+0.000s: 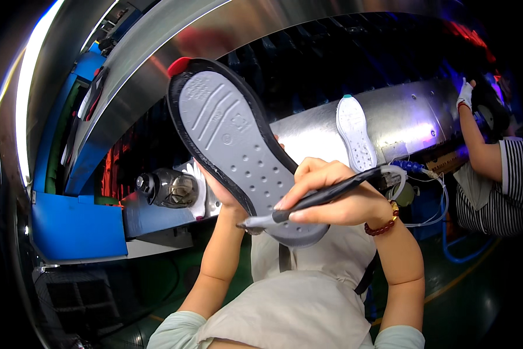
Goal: The person repeatedly picks up shoe soles from a conveyor belt, applies glue to the bottom surface with a brush, and places them back on the belt. The process is repeated for multiple soles in a factory setting.
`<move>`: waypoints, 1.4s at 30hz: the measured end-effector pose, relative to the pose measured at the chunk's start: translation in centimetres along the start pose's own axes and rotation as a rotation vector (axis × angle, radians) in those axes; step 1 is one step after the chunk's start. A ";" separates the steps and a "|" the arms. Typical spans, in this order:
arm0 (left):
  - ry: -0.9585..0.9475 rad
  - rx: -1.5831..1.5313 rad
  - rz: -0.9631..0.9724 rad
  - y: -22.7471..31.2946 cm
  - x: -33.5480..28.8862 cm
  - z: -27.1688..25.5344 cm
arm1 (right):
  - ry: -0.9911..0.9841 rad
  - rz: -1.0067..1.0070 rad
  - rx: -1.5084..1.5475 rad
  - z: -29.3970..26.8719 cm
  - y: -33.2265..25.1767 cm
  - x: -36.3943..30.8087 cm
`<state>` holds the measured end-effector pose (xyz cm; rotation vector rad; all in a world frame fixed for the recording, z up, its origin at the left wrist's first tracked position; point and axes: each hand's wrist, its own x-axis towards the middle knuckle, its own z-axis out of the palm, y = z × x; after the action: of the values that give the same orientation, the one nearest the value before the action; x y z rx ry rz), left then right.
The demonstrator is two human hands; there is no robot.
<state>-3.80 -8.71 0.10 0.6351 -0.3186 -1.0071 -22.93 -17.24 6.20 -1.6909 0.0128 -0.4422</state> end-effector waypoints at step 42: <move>-0.419 -0.231 -0.201 0.1 -3.0 -0.1 | 0.133 0.065 0.259 1.4 0.3 -2.4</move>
<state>-5.26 -6.05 0.19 0.2449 -0.5037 -1.3491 -24.65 -15.33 5.08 -1.4008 0.1034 -0.4848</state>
